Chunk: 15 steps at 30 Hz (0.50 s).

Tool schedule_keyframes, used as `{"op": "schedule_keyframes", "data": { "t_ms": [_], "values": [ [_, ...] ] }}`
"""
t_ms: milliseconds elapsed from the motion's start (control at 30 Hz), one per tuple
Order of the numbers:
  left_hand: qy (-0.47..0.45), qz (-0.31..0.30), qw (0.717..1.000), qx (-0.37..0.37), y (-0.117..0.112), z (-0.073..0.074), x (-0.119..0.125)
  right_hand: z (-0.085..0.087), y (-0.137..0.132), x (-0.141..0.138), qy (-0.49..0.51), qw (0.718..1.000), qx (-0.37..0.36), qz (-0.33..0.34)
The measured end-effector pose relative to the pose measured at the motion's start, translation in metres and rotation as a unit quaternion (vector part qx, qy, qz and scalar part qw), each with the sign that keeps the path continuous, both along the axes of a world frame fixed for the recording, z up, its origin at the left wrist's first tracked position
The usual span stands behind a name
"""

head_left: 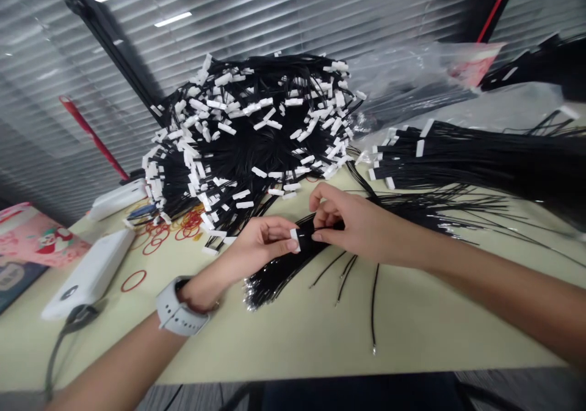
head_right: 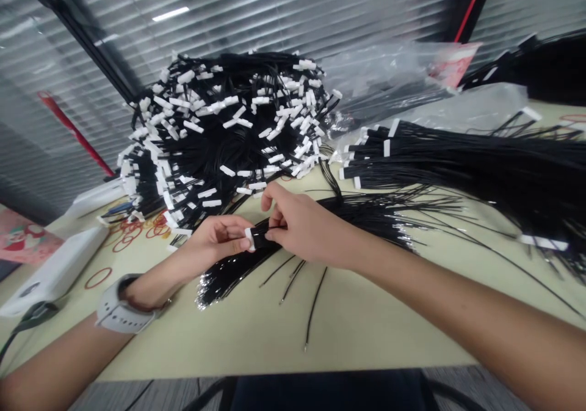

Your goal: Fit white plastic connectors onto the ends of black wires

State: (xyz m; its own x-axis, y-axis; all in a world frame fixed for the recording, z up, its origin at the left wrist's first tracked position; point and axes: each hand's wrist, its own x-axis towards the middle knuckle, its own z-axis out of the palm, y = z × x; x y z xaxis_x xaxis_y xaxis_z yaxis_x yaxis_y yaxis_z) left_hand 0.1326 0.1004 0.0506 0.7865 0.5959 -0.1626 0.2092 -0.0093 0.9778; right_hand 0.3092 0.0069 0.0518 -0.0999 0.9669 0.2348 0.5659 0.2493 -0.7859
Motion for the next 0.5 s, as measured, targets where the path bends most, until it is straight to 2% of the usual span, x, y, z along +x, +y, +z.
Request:
{"op": "schedule_keyframes", "data": {
  "t_ms": [333,500],
  "values": [
    [-0.010,0.008,1.000,-0.012,-0.0006,0.0012,-0.0004,0.0052,-0.0034,-0.0011,0.005,1.000,-0.008,-0.002],
    [-0.008,0.005,1.000,-0.008,-0.0009,0.0028,0.0003,0.0086,-0.0041,0.0008,0.028,0.999,-0.030,0.020]
  ]
}}
